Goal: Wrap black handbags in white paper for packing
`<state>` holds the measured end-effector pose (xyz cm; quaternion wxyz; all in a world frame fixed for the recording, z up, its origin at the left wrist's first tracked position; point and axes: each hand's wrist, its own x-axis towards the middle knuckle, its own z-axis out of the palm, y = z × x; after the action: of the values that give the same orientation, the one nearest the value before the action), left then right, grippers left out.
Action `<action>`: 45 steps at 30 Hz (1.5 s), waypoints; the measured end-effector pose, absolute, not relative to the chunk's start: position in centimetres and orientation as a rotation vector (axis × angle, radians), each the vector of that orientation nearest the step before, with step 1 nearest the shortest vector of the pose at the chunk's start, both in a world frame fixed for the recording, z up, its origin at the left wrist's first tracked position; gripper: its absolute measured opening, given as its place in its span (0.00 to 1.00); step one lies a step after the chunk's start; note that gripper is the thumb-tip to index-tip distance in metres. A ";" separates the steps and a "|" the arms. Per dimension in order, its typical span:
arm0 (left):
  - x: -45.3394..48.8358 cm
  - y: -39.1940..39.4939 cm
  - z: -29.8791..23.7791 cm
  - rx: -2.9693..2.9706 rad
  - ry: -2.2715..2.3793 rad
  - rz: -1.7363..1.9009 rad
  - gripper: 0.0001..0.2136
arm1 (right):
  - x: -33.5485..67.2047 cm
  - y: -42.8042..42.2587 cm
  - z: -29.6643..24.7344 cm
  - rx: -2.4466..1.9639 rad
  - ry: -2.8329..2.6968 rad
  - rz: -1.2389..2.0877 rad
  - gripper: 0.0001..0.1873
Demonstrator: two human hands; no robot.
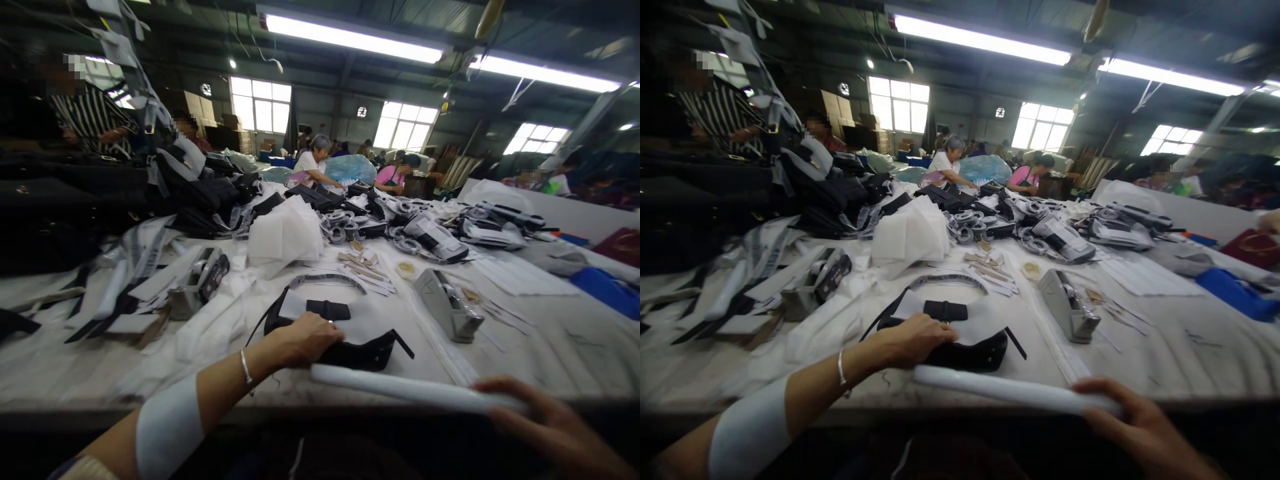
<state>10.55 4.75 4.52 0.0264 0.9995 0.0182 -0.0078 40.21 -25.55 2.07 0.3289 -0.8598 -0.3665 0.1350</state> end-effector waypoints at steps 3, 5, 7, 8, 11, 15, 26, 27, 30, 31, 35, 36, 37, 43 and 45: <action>10.8 5.4 5.0 3.036 0.057 -0.087 0.20 | 33.6 -20.0 -1.8 -1.981 -1.113 0.703 0.23; 10.8 5.4 5.2 3.019 0.077 -0.109 0.19 | 30.7 -16.8 -3.8 -1.925 -1.057 0.610 0.24; 10.6 4.9 5.1 3.039 0.112 -0.109 0.18 | 29.4 -14.9 -5.2 -1.892 -0.954 0.477 0.26; 10.5 4.4 5.0 3.062 0.138 -0.085 0.17 | 29.2 -14.4 -5.8 -1.876 -0.897 0.432 0.27; 10.1 3.0 4.2 3.141 0.253 0.064 0.17 | 29.4 -13.9 -7.2 -1.829 -0.739 0.400 0.30; 10.3 1.7 2.3 3.161 0.408 0.183 0.24 | 29.5 -13.6 -9.0 -1.817 -0.710 0.341 0.30; 10.0 0.6 -4.0 3.183 0.518 0.616 0.17 | 27.8 -13.9 -1.3 -1.640 -1.702 -0.813 0.27; 10.1 0.6 -4.3 3.185 0.526 0.651 0.17 | 27.2 -13.0 -0.5 -1.654 -1.852 -0.776 0.28; 10.1 0.7 -5.3 3.201 0.532 0.760 0.17 | 26.5 -9.9 -0.4 -1.729 -2.129 -0.750 0.25; 10.1 0.8 -5.7 3.210 0.534 0.822 0.17 | 26.8 -8.9 -1.1 -1.753 -2.161 -0.783 0.22; 10.0 1.2 -6.8 3.250 0.537 1.064 0.18 | 28.7 -7.4 -5.4 -1.786 -2.166 -0.895 0.20; 10.0 1.2 -6.9 3.266 0.539 1.098 0.18 | 29.2 -7.6 -6.4 -1.770 -2.161 -0.915 0.22; 9.9 1.3 -6.9 3.289 0.535 1.126 0.18 | 29.6 -7.8 -7.2 -1.745 -2.161 -0.943 0.24; 9.7 1.6 -7.0 3.353 0.504 1.383 0.18 | 31.1 -7.9 -8.2 -1.553 -2.183 -1.153 0.25; 9.8 1.7 -7.3 3.320 0.511 1.446 0.18 | 31.8 -7.6 -7.0 -1.479 -2.243 -1.190 0.26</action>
<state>9.78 1.72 -7.28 -0.2548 0.8778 0.1352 0.3824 31.78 -7.56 -7.01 0.1016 -0.5007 -0.7594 -0.4029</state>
